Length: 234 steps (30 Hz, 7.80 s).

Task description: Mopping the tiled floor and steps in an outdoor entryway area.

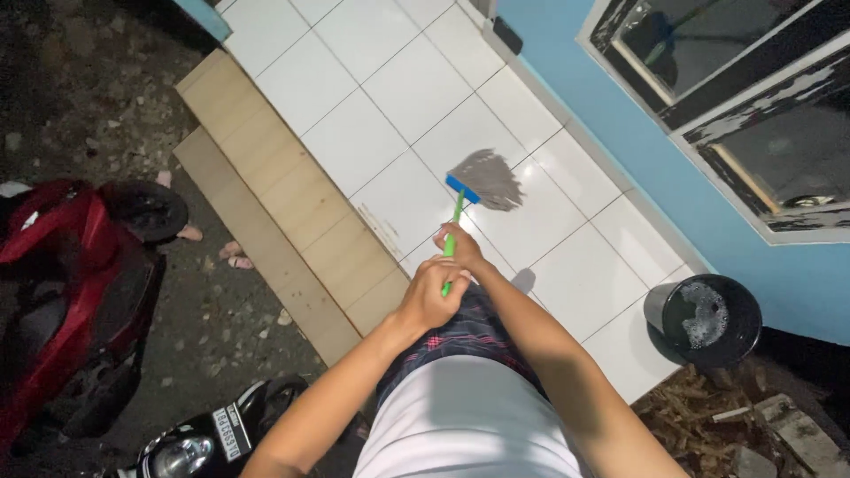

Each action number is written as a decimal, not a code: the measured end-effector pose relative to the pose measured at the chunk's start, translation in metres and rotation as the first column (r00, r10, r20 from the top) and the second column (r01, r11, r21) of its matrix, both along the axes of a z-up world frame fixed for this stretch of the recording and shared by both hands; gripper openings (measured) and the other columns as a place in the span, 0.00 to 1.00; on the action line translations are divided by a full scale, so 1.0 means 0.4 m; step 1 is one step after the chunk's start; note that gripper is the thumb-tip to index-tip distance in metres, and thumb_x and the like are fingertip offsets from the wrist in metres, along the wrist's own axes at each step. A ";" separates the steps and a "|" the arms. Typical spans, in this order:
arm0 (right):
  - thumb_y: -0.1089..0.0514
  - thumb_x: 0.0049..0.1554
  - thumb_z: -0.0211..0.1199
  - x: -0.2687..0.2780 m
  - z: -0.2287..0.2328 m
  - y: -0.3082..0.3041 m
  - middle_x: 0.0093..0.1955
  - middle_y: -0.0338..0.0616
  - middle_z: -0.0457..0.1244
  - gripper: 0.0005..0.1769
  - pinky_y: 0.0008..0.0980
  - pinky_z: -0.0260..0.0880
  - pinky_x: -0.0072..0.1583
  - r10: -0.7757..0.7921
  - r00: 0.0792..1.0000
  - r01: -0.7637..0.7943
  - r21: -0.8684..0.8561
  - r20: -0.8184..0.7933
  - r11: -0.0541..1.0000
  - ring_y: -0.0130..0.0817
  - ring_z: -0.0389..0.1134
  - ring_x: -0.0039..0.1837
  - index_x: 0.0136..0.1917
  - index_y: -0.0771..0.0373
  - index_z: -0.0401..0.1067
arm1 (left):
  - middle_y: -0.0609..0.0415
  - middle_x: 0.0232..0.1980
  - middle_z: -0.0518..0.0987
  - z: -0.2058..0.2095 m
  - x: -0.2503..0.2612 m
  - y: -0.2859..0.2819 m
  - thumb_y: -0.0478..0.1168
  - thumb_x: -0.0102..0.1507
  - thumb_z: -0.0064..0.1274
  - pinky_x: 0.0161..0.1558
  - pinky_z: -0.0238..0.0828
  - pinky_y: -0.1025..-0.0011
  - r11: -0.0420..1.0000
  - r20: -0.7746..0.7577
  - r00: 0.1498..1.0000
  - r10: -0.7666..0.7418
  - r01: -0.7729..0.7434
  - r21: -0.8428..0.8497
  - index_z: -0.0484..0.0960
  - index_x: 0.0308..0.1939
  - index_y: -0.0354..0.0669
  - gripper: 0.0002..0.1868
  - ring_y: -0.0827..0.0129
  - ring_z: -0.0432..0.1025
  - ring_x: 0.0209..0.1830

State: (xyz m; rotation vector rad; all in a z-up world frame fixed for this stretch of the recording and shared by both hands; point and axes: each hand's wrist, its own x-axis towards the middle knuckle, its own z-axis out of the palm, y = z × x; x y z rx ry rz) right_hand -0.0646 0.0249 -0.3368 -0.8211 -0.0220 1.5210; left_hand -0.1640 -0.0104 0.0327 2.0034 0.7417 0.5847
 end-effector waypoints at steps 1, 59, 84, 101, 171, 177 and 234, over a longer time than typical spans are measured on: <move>0.55 0.65 0.63 -0.006 0.086 -0.004 0.49 0.47 0.62 0.10 0.36 0.68 0.60 0.002 1.000 -0.002 0.000 0.001 1.000 0.39 0.67 0.53 0.51 0.65 0.72 | 0.40 0.28 0.76 -0.004 -0.016 -0.012 0.36 0.60 0.48 0.41 0.68 0.56 1.000 0.001 1.000 0.002 -0.002 0.000 0.77 0.25 0.32 0.11 0.45 0.73 0.33; 0.55 0.51 0.60 0.550 0.182 -0.652 0.40 0.41 0.70 0.07 0.49 0.53 0.65 0.253 -0.202 -0.129 -0.281 0.946 0.951 0.41 0.70 0.53 0.33 0.54 0.75 | 0.40 0.28 0.67 -0.100 0.396 -0.321 0.41 0.60 0.42 0.41 0.64 0.57 0.713 0.048 0.723 -0.689 0.688 -0.135 0.65 0.24 0.30 0.16 0.48 0.65 0.33; 0.42 0.50 0.61 0.348 0.211 -1.068 0.26 0.56 0.57 0.27 0.49 0.57 0.39 0.133 0.094 0.257 -0.153 0.987 0.954 0.53 0.62 0.33 0.25 0.65 0.58 | 0.45 0.23 0.69 -0.084 0.447 -0.488 0.42 0.59 0.41 0.35 0.63 0.60 0.258 0.133 0.318 -0.939 0.904 -0.341 0.67 0.21 0.32 0.17 0.57 0.64 0.24; 0.62 0.46 0.63 0.178 0.111 -0.612 0.33 0.48 0.58 0.12 0.42 0.62 0.41 0.055 0.307 0.346 -0.165 0.950 0.924 0.44 0.62 0.38 0.28 0.63 0.61 | 0.36 0.25 0.68 0.028 0.290 -0.157 0.38 0.59 0.44 0.34 0.61 0.52 0.432 -0.039 0.443 -0.896 0.848 -0.307 0.67 0.22 0.30 0.14 0.42 0.65 0.27; 0.58 0.57 0.67 -0.293 0.218 -0.191 0.36 0.52 0.60 0.18 0.46 0.62 0.47 -0.306 0.150 0.400 0.225 0.940 0.888 0.52 0.63 0.42 0.32 0.64 0.61 | 0.52 0.18 0.64 0.150 -0.277 0.126 0.40 0.66 0.37 0.26 0.56 0.66 0.640 0.176 0.667 -0.724 0.745 -0.186 0.59 0.17 0.35 0.22 0.67 0.60 0.18; 0.58 0.55 0.72 -0.420 0.307 -0.163 0.36 0.56 0.59 0.20 0.48 0.63 0.47 -0.305 0.159 0.216 0.269 0.939 0.939 0.55 0.63 0.43 0.34 0.67 0.62 | 0.52 0.15 0.68 0.116 -0.428 0.076 0.42 0.66 0.37 0.19 0.58 0.66 0.765 0.122 0.756 -0.643 0.640 0.064 0.69 0.14 0.38 0.24 0.68 0.62 0.13; 0.68 0.55 0.60 -0.546 0.164 -0.718 0.30 0.44 0.58 0.19 0.39 0.65 0.45 -0.088 0.194 0.299 0.027 0.977 0.954 0.40 0.63 0.35 0.27 0.60 0.58 | 0.49 0.23 0.57 0.144 -0.419 -0.249 0.38 0.57 0.48 0.30 0.55 0.56 0.099 0.304 0.130 -0.944 0.989 -0.114 0.56 0.21 0.41 0.17 0.52 0.56 0.22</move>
